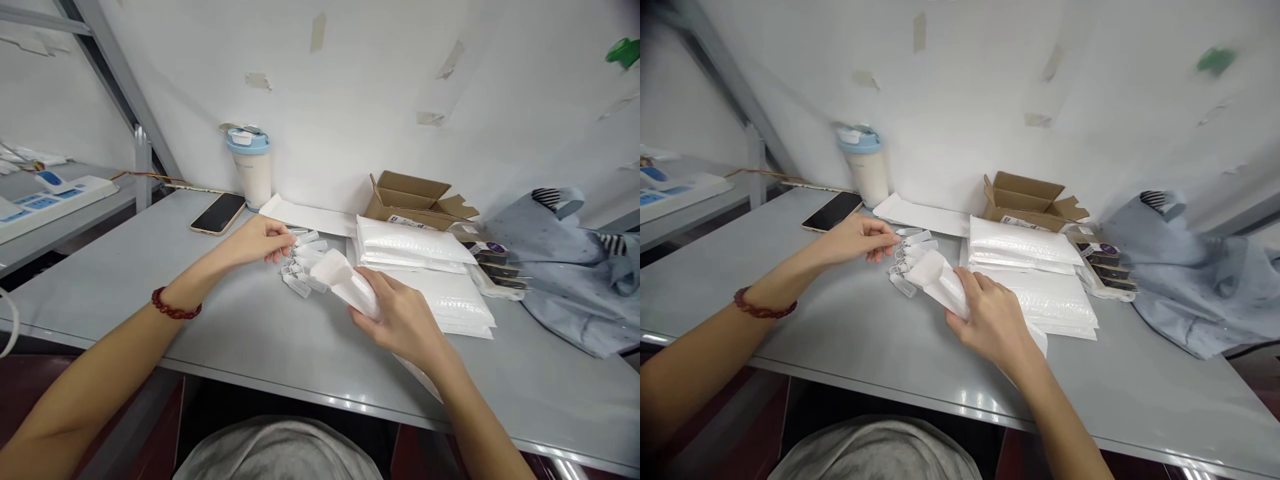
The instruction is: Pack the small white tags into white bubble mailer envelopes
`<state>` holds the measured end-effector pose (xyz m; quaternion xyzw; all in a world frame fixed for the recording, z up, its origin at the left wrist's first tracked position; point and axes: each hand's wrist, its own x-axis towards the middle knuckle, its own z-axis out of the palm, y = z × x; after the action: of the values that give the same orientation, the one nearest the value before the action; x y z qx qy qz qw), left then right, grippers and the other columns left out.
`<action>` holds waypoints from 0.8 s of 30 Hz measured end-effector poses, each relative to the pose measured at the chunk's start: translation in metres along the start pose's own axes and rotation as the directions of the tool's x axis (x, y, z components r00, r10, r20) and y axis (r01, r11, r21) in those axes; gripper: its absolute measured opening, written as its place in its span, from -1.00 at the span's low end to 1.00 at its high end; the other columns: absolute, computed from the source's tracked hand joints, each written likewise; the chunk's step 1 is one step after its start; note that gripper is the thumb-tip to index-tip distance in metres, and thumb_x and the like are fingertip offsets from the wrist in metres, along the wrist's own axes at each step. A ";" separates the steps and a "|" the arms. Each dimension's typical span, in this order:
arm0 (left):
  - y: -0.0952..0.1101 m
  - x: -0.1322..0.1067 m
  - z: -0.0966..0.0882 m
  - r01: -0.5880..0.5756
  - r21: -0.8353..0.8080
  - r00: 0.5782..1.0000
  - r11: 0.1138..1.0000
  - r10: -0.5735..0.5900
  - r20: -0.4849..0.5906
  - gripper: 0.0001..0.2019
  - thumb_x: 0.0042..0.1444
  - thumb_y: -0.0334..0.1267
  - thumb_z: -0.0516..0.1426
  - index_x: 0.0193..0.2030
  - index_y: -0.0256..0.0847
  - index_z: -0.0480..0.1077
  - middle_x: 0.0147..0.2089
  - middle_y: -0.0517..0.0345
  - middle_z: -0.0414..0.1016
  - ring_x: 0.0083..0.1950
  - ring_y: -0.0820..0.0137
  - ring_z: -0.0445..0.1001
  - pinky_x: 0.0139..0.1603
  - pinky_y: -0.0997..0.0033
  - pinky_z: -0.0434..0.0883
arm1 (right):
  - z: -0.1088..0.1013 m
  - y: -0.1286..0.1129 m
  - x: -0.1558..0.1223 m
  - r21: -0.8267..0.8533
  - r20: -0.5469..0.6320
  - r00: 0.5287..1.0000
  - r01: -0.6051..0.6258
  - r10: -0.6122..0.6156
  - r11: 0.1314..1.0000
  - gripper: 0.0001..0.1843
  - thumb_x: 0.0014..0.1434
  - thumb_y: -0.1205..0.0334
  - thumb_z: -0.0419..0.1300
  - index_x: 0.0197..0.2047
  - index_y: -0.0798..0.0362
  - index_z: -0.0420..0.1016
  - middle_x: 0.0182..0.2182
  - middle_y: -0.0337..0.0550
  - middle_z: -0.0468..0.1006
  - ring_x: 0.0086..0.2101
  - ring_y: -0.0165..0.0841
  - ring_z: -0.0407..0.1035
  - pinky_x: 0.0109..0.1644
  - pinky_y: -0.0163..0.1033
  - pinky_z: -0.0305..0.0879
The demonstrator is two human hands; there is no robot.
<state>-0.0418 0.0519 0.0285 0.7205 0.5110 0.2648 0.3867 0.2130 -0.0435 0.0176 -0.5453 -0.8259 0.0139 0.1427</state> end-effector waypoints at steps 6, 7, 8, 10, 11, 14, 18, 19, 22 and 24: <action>-0.026 0.016 -0.003 -0.052 0.301 0.996 0.952 0.073 -0.058 -0.77 -0.03 -0.20 0.15 -0.27 -0.27 0.52 -0.53 0.23 0.39 -0.50 0.49 0.29 -0.50 0.53 0.18 | 0.000 0.003 0.001 -0.012 -0.045 0.998 -0.033 0.032 0.999 -0.45 0.09 0.11 0.12 0.15 0.04 0.24 -0.07 -0.04 0.54 -0.24 -0.15 0.48 -0.32 -0.16 0.33; -0.028 0.018 -0.002 -0.056 0.306 0.997 0.950 0.067 -0.027 -0.75 -0.02 -0.20 0.14 -0.26 -0.27 0.53 -0.55 0.24 0.36 -0.51 0.48 0.27 -0.50 0.53 0.16 | 0.000 0.003 0.001 -0.015 -0.046 0.998 -0.034 0.033 0.999 -0.46 0.09 0.11 0.11 0.14 0.04 0.24 -0.07 -0.05 0.54 -0.26 -0.16 0.48 -0.33 -0.16 0.32; -0.030 0.019 -0.001 -0.056 0.303 0.998 0.951 0.061 -0.007 -0.75 -0.01 -0.19 0.13 -0.26 -0.27 0.53 -0.57 0.25 0.33 -0.51 0.48 0.25 -0.51 0.53 0.15 | 0.001 0.003 0.001 -0.017 -0.048 0.998 -0.034 0.033 0.999 -0.47 0.09 0.11 0.11 0.14 0.03 0.24 -0.07 -0.05 0.54 -0.27 -0.16 0.48 -0.34 -0.17 0.32; -0.030 0.020 0.000 -0.047 0.290 0.999 0.956 0.045 0.016 -0.75 0.02 -0.17 0.11 -0.29 -0.26 0.53 -0.57 0.25 0.29 -0.51 0.49 0.22 -0.51 0.53 0.13 | 0.001 0.003 0.002 -0.019 -0.051 0.998 -0.030 0.029 0.999 -0.47 0.09 0.11 0.11 0.14 0.04 0.24 -0.06 -0.04 0.54 -0.27 -0.16 0.48 -0.35 -0.16 0.32; -0.030 0.020 0.000 -0.041 0.277 0.999 0.960 0.032 0.037 -0.75 0.03 -0.16 0.10 -0.32 -0.26 0.53 -0.57 0.24 0.29 -0.51 0.49 0.21 -0.51 0.53 0.13 | 0.000 0.003 0.002 -0.019 -0.051 0.998 -0.027 0.026 0.999 -0.46 0.10 0.11 0.10 0.15 0.05 0.23 -0.06 -0.03 0.54 -0.25 -0.15 0.48 -0.34 -0.16 0.33; -0.028 0.020 0.000 0.018 0.206 0.992 0.978 -0.043 0.118 -0.78 0.04 -0.17 0.11 -0.41 -0.27 0.49 -0.56 0.23 0.30 -0.56 0.52 0.18 -0.53 0.52 0.13 | 0.000 0.001 0.001 -0.018 -0.047 0.999 -0.024 0.023 1.000 -0.43 0.09 0.11 0.10 0.17 0.09 0.20 -0.06 0.00 0.53 -0.21 -0.11 0.47 -0.30 -0.12 0.35; -0.027 0.020 0.001 0.114 0.028 0.980 0.993 -0.117 0.158 -0.84 0.02 -0.22 0.14 -0.47 -0.25 0.39 -0.63 0.27 0.24 -0.62 0.55 0.14 -0.55 0.52 0.13 | 0.000 0.001 0.000 -0.008 -0.055 0.998 -0.017 0.016 1.000 -0.40 0.10 0.10 0.09 0.20 0.08 0.16 -0.10 -0.01 0.55 -0.22 -0.11 0.47 -0.32 -0.13 0.34; -0.026 0.020 0.000 0.130 -0.032 0.980 0.991 -0.123 0.155 -0.86 0.03 -0.24 0.14 -0.47 -0.25 0.38 -0.64 0.29 0.21 -0.62 0.56 0.14 -0.55 0.52 0.13 | 0.000 0.000 -0.001 -0.004 -0.056 0.998 -0.013 0.013 1.000 -0.39 0.10 0.09 0.09 0.21 0.07 0.14 -0.09 -0.01 0.55 -0.21 -0.11 0.47 -0.33 -0.13 0.35; -0.024 0.019 -0.004 0.165 -0.215 0.983 0.963 -0.144 0.111 -0.88 0.02 -0.28 0.17 -0.46 -0.26 0.36 -0.61 0.29 0.17 -0.61 0.59 0.12 -0.56 0.54 0.14 | 0.000 0.000 -0.001 0.002 -0.045 0.999 -0.011 0.011 1.000 -0.31 0.10 0.03 0.09 0.25 0.11 0.08 -0.06 0.06 0.53 -0.17 -0.07 0.45 -0.29 -0.10 0.36; -0.021 0.017 -0.011 0.159 -0.338 0.987 0.928 -0.149 0.056 -0.88 -0.01 -0.31 0.19 -0.48 -0.29 0.35 -0.57 0.26 0.17 -0.60 0.61 0.10 -0.59 0.54 0.10 | 0.001 0.000 -0.001 0.006 -0.031 0.999 -0.020 0.020 1.000 -0.24 0.09 0.00 0.10 0.28 0.16 0.02 -0.08 0.10 0.53 -0.17 -0.06 0.45 -0.28 -0.08 0.37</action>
<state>-0.0558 0.0751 0.0170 0.6040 0.5065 0.3077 0.5328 0.2130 -0.0447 0.0168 -0.5534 -0.8179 0.0093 0.1573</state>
